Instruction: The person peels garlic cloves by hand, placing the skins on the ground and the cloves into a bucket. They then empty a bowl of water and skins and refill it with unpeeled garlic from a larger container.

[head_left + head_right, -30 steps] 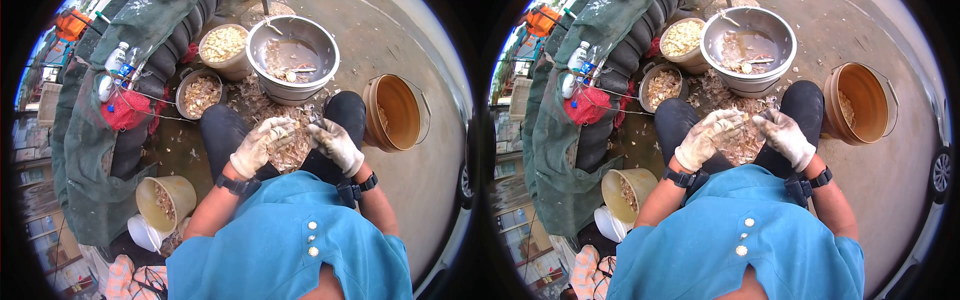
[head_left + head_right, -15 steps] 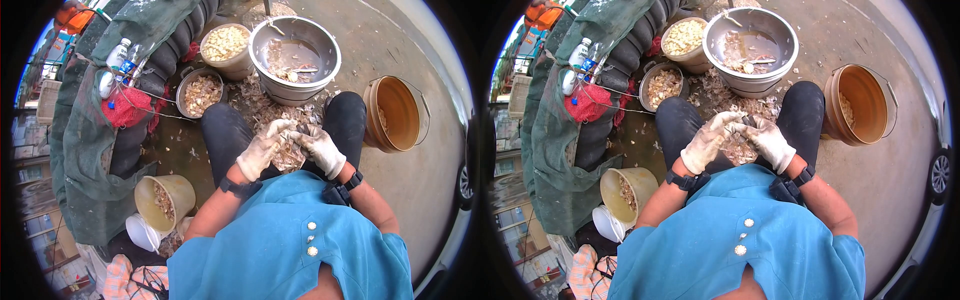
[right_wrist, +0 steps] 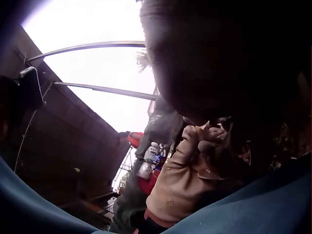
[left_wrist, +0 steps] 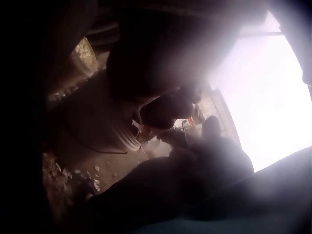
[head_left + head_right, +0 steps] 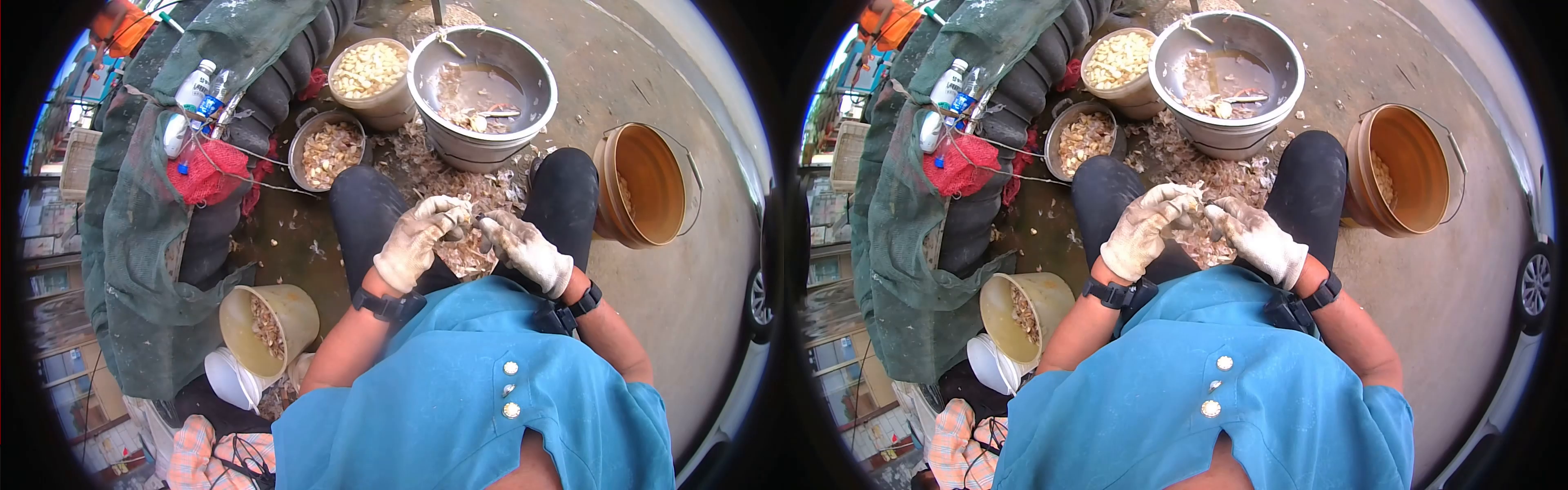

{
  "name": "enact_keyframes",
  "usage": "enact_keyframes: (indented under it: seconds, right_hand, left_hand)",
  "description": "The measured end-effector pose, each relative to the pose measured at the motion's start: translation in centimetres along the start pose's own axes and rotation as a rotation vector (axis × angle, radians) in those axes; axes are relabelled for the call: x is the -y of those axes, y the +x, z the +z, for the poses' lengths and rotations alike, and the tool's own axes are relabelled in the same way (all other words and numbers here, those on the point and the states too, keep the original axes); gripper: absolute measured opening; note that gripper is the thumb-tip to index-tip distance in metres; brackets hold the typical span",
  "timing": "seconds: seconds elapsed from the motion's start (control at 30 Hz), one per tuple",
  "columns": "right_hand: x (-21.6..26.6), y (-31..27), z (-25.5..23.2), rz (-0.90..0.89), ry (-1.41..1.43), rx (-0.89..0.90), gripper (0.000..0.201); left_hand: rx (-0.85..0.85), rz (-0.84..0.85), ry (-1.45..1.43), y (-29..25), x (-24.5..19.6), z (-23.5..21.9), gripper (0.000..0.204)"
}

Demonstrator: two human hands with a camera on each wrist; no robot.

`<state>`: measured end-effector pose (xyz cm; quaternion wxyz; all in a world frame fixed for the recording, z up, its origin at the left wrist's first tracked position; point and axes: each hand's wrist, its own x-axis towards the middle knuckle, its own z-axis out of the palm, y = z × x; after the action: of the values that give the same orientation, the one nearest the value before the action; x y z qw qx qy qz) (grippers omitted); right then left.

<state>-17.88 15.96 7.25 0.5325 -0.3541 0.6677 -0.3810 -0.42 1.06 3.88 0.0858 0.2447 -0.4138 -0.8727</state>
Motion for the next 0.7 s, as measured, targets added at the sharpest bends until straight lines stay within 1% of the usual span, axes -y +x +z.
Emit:
enact_keyframes:
  seconds: [0.03, 0.1, 0.13, 0.2, 0.33, 0.4, 0.53, 0.6, 0.63, 0.7]
  right_hand:
    - [-0.2, -0.1, 0.1, 0.000, 0.000, 0.000, 0.047]
    - [-0.5, -0.1, 0.3, -0.084, -0.081, 0.025, 0.048]
    - [-0.4, -0.1, 0.3, -0.084, -0.081, 0.024, 0.048]
    - [0.1, 0.0, 0.4, -0.085, -0.100, 0.044, 0.046]
    - [0.1, 0.0, 0.6, -0.049, -0.058, 0.054, 0.045]
    - [-0.2, 0.1, 0.5, -0.081, -0.067, 0.066, 0.044]
    - [-0.3, 0.2, 0.4, -0.040, -0.084, 0.083, 0.043]
    - [-1.0, 0.6, 0.4, -0.074, -0.058, 0.072, 0.041]
    - [-1.0, 0.6, 0.4, -0.073, -0.058, 0.072, 0.041]
    - [-0.6, 0.5, 0.4, -0.012, 0.068, 0.107, 0.040]
  left_hand:
    - [0.000, 0.000, 0.000, 0.0, 0.1, -0.1, 0.036]
    - [0.050, 0.082, 0.102, 0.0, 0.3, -0.2, 0.037]
    - [0.050, 0.082, 0.102, 0.0, 0.4, -0.2, 0.037]
    - [0.100, 0.139, 0.130, 0.0, 0.3, -0.2, 0.039]
    - [0.081, 0.135, 0.225, -0.5, -0.4, 0.7, 0.042]
    - [0.166, 0.258, 0.267, -0.5, -0.3, 0.6, 0.046]
    - [0.180, 0.236, 0.231, -0.3, -0.1, 0.1, 0.050]
    - [0.151, 0.143, 0.207, -0.2, -0.1, -0.2, 0.050]
    - [0.150, 0.143, 0.206, -0.2, -0.1, -0.1, 0.050]
    - [0.141, 0.155, 0.163, -0.3, 0.1, 0.0, 0.047]
